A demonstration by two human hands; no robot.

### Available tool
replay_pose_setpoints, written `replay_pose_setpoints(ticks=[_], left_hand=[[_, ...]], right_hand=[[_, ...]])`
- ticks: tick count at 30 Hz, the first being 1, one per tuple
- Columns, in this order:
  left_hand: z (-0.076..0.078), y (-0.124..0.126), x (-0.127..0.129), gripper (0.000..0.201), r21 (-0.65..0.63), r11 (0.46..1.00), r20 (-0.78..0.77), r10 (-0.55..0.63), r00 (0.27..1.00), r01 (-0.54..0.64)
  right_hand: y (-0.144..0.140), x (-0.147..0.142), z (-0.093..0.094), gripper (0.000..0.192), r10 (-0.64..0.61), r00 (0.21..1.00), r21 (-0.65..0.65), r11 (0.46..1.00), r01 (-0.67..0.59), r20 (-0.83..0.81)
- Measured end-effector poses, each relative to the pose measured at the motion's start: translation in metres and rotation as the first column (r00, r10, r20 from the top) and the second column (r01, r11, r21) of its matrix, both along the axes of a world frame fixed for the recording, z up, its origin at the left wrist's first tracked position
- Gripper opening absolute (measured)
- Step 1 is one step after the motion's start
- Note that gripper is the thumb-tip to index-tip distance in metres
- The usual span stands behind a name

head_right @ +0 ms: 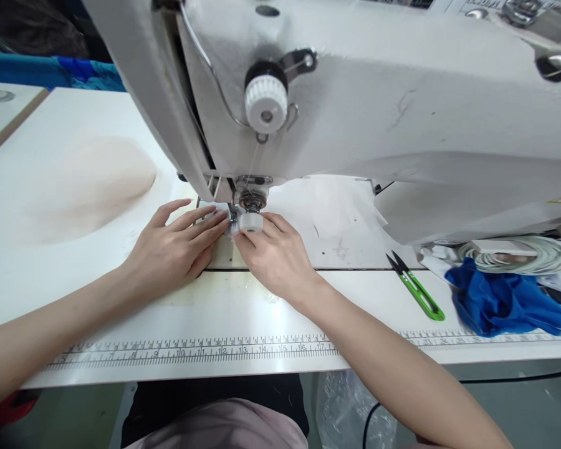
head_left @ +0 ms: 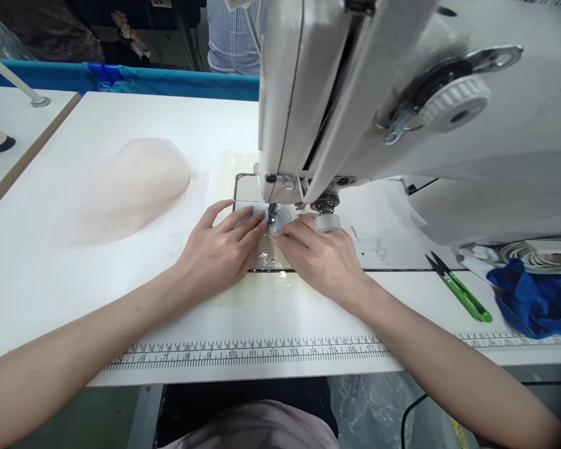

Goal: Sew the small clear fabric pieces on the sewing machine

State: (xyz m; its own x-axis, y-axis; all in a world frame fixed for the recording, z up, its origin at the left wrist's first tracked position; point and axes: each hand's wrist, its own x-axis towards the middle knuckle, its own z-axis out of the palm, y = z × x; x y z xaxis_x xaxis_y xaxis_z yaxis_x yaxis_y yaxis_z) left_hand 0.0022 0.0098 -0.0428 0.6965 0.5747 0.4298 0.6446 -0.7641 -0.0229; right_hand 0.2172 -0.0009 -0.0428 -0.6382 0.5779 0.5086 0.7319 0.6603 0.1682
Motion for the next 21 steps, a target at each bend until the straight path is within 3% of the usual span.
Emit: replay_pose_setpoints(ticks=[9, 21], left_hand=[[0.0074, -0.0049, -0.0006, 0.031, 0.111, 0.994, -0.065, 0.0, 0.998, 0.007], [0.0045, 0.0011, -0.0021, 0.036, 0.025, 0.999, -0.009, 0.02, 1.0, -0.02]], right_hand=[[-0.0019, -0.0012, 0.0005, 0.023, -0.021, 1.0, 0.048, 0.999, 0.02, 0.018], [-0.0057, 0.0008, 0.0025, 0.022, -0.02, 1.0, -0.077, 0.997, 0.019, -0.008]])
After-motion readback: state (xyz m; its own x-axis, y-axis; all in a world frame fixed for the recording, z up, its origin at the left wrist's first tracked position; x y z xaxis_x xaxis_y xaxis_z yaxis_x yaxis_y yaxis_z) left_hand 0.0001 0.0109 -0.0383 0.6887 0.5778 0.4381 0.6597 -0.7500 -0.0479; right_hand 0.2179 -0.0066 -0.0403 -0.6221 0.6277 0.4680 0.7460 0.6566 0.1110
